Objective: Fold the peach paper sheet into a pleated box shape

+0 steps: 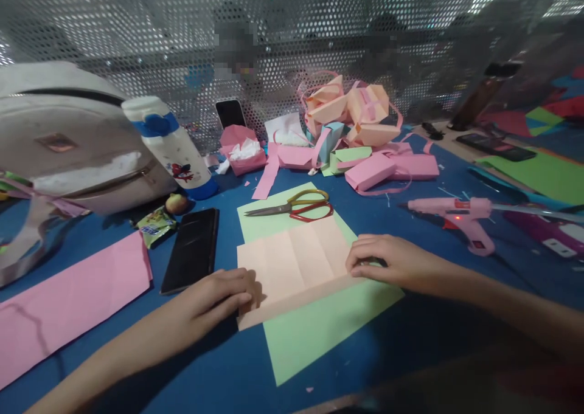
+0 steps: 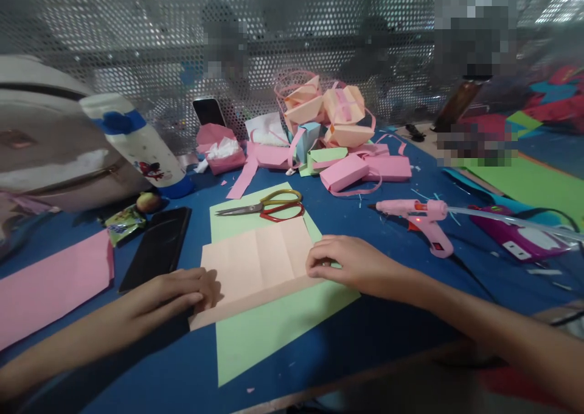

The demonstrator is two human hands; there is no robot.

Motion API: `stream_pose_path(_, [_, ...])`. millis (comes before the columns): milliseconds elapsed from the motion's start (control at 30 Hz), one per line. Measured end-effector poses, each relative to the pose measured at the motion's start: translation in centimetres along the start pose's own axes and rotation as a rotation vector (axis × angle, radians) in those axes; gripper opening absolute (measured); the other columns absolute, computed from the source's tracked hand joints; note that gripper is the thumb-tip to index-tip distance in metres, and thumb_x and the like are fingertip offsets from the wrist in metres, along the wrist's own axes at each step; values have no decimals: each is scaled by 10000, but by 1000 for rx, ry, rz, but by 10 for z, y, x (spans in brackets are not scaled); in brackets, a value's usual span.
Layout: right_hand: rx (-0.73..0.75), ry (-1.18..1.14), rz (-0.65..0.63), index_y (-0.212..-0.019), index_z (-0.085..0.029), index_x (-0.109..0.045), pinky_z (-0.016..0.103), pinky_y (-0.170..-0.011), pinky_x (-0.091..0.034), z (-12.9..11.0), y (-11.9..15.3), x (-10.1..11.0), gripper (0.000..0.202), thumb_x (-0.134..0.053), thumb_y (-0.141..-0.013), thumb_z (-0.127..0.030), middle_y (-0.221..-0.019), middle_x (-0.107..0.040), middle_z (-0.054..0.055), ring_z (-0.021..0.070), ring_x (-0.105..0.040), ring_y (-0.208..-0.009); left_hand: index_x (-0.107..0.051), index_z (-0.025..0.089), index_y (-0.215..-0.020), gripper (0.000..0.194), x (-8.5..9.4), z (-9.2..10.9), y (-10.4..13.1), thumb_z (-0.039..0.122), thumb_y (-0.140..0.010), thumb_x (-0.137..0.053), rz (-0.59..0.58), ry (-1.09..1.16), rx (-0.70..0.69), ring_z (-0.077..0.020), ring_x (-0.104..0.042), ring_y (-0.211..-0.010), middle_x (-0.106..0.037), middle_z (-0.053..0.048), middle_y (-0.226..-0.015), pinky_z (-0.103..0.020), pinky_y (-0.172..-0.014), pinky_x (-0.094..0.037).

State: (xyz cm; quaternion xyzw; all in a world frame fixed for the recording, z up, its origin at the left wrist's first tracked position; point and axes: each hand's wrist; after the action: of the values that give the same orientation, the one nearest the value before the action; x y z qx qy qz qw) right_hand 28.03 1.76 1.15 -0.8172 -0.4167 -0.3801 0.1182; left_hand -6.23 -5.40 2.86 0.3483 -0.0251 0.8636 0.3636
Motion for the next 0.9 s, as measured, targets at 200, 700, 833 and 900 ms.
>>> stream_pose_path(200, [33,-37,34,-812,-190,-655,281,-768,-381,2,4,-4,212,-535,-957,-286,-854,-662,15,177,-575,-886,-556,204,-888,219,-7,4,1,256,-1023,-391,34,-68,-27,-146,-539,-826,-577,3,-884,-241,-781,-403])
stream_pose_path(700, [111,198,16,-831,-183,-594,261,-674,-341,-26,2,-12,145,-513,-946,-221,-865,-632,14,163,-554,-806,-611,188,-991,206,-36,48,-36,363,-980,-503,140,-319,11,-167,-561,-775,-638,-24,-904,-243,-666,-394])
stream_pose_path(833, [154,272,34,-824,-186,-549,254,-647,-327,-23,-3,-18,172,-484,-978,-228,-838,-591,3,152,-531,-774,-639,174,-938,168,-44,54,-64,283,-962,-512,136,-443,-8,-161,-580,-712,-665,-21,-842,-237,-605,-375])
stream_pose_path(900, [207,344,51,-836,-188,-554,263,-671,-339,-19,-5,-21,175,-476,-989,-224,-840,-583,5,158,-531,-792,-648,183,-893,154,-45,51,-72,228,-947,-512,131,-486,-32,-160,-582,-696,-660,-9,-801,-240,-594,-358])
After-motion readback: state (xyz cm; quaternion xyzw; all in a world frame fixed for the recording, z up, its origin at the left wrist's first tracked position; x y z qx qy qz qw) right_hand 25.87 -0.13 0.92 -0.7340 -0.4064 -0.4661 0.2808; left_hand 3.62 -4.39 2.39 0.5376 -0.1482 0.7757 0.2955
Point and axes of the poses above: each hand's wrist, its own y-axis away from the middle knuckle, its own x-axis out of the back of the hand, z = x × y
